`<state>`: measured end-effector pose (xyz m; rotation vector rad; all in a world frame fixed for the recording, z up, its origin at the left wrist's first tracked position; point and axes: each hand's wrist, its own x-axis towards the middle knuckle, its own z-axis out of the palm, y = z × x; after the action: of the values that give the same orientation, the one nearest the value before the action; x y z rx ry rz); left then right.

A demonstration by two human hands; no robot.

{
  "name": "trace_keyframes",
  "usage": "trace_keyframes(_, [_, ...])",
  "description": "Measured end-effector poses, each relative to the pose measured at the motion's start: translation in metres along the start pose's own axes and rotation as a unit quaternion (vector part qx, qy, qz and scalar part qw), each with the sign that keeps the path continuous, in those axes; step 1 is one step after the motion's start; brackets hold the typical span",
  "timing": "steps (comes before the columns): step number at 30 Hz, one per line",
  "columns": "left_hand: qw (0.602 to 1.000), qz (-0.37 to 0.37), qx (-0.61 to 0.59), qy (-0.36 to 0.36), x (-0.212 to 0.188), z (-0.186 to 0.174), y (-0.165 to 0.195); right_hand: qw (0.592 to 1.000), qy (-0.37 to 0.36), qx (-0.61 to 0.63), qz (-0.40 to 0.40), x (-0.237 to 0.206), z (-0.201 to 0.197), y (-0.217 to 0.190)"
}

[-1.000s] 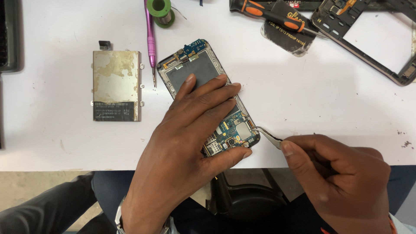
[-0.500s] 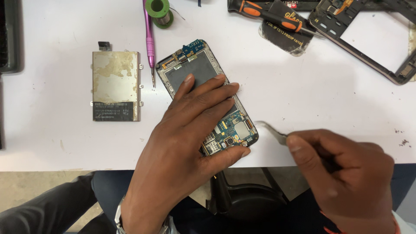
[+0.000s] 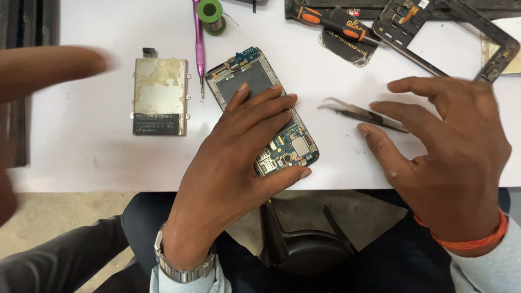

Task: The person disassembles a smartphone, removes the battery, and uses tweezers to detach and reattach ribbon cables on the motherboard. The device remains open on the workbench at the end.

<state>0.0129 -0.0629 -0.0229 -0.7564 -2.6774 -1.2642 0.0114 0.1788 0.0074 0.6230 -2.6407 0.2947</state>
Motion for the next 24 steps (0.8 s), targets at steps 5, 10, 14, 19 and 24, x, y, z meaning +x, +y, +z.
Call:
trace_keyframes(5, [1.000, 0.022, 0.003, 0.010, -0.004, 0.000, 0.000, 0.957, -0.164, 0.238, 0.000, 0.014, 0.001, 0.003])
trace_keyframes(10, [1.000, 0.025, -0.001, 0.017, -0.007, 0.002, -0.002, 0.951, -0.168, 0.194, -0.174, 0.031, 0.015, 0.014])
trace_keyframes(14, [0.999, 0.035, -0.007, 0.024, -0.009, 0.002, -0.003, 0.938, -0.185, 0.195, -0.221, 0.040, 0.016, 0.014])
trace_keyframes(19, [0.999, 0.033, -0.010, 0.022, -0.008, 0.002, -0.003, 0.932, -0.206, 0.151, -0.258, 0.051, 0.017, 0.014])
trace_keyframes(24, [1.000, 0.019, -0.012, 0.015, -0.007, 0.001, -0.004, 0.918, -0.224, 0.118, -0.306, 0.060, 0.024, 0.022])
